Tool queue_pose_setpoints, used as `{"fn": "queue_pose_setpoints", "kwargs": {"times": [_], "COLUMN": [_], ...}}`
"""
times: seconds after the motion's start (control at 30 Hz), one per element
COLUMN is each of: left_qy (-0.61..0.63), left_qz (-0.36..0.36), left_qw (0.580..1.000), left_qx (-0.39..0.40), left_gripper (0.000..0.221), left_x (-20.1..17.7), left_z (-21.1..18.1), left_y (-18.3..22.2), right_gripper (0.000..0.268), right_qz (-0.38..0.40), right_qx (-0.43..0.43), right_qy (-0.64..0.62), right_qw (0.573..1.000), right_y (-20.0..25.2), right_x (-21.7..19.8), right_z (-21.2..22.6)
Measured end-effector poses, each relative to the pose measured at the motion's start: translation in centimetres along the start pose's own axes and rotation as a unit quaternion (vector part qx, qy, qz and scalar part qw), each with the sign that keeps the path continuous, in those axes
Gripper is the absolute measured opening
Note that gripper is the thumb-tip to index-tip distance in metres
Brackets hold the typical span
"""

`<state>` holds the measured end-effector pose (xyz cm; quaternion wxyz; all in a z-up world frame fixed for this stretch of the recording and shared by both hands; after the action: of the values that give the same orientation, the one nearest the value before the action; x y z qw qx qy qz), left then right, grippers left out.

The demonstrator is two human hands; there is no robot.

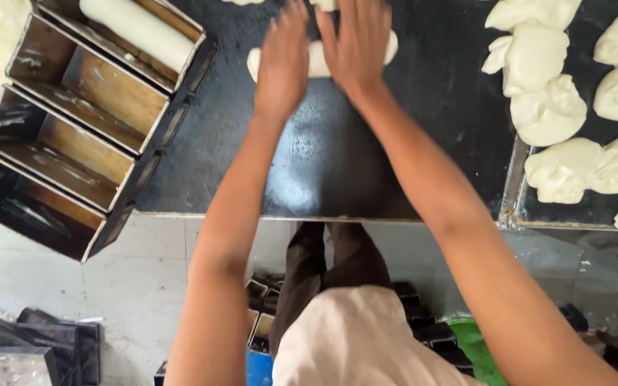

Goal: The person shapes portions of dough by hand on a dark work surface, rolling them into cylinders and placing them into metal bread tins, then moves a stack of tins across the floor to another area.

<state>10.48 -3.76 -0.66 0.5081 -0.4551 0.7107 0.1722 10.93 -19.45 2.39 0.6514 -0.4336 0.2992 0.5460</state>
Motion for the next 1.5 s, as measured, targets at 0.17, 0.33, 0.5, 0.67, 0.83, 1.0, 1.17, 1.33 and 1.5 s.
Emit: {"fn": "queue_pose_setpoints", "kwargs": {"times": [0.17,0.33,0.5,0.67,0.83,1.0,1.17,1.33,1.5], "left_qy": [-0.031,-0.249,-0.136,-0.094,0.064,0.043,-0.011,0.158,0.389], "left_qz": [-0.011,0.074,0.173,0.025,-0.09,-0.128,-0.12,-0.113,-0.216], "left_qw": [0.999,0.96,0.975,0.993,0.992,0.958,0.911,0.916,0.894], "left_qx": [-0.039,0.107,0.03,0.06,-0.063,-0.253,-0.395,-0.351,-0.048], "left_gripper": [0.065,0.055,0.036,0.067,0.063,0.065,0.067,0.053,0.047], "left_x": [-1.4,0.0,-0.9,-3.3,-4.0,-1.6,1.0,2.6,-7.8], "left_z": [-6.8,-3.8,2.1,-2.8,-2.6,-1.9,-0.8,-1.3,2.2], "left_y": [8.9,-0.1,-6.0,3.2,8.6,10.2,9.1,7.1,7.6], "right_gripper": [0.104,0.109,0.106,0.088,0.071,0.079,0.069,0.037,0.05], "right_qz": [0.022,0.07,0.199,0.038,0.01,0.032,0.021,0.106,0.141], "right_qx": [-0.158,-0.317,-0.207,-0.232,-0.139,-0.003,0.164,0.153,0.219], "right_qy": [-0.07,0.021,0.045,-0.126,-0.349,-0.686,-0.462,-0.342,-0.516], "right_qw": [0.985,0.945,0.957,0.964,0.927,0.727,0.872,0.921,0.816], "right_y": [11.5,2.9,-3.8,4.4,3.2,0.9,2.6,5.9,5.6], "right_x": [-5.8,-3.5,-1.2,-8.3,-13.9,-6.4,-9.6,-4.7,-8.7], "right_z": [0.7,0.1,-0.8,1.8,-2.7,-3.4,-6.7,-1.6,7.1]}}
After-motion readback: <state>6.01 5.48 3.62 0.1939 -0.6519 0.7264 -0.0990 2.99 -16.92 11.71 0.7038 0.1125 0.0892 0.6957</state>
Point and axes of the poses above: each hand's wrist, its own y-axis away from the middle knuckle, its own x-axis out of the palm, z = x × y, the point moved 3 cm from there along -y, towards the middle knuckle, and after that the axes turned 7 degrees about z, right-handed, at the moved point
